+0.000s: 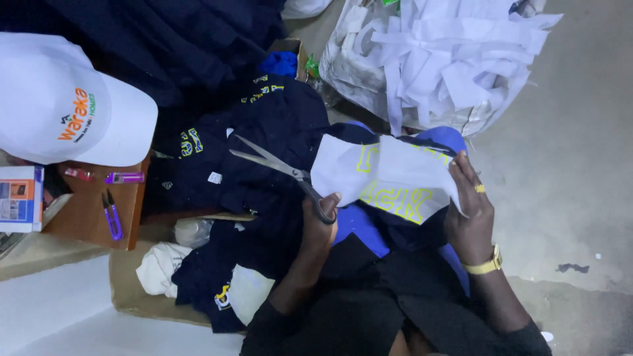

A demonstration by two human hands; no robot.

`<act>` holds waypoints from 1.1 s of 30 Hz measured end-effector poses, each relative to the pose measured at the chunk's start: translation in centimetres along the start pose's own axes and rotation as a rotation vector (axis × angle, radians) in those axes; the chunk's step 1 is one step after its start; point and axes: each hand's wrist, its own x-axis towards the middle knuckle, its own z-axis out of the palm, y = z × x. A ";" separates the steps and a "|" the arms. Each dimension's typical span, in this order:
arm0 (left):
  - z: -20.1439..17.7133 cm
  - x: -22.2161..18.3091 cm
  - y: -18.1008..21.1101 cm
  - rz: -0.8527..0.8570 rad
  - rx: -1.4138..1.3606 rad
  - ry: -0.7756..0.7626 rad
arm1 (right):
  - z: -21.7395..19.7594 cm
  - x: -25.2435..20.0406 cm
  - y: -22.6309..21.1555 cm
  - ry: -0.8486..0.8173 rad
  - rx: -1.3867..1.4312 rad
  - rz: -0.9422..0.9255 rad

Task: Trimming excess fabric and loose threads from a shirt using scissors and a thread picker.

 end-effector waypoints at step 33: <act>5.7 -2.4 6.6 -0.035 0.358 -0.480 | 10.1 -4.2 -0.6 -0.138 -0.080 -0.200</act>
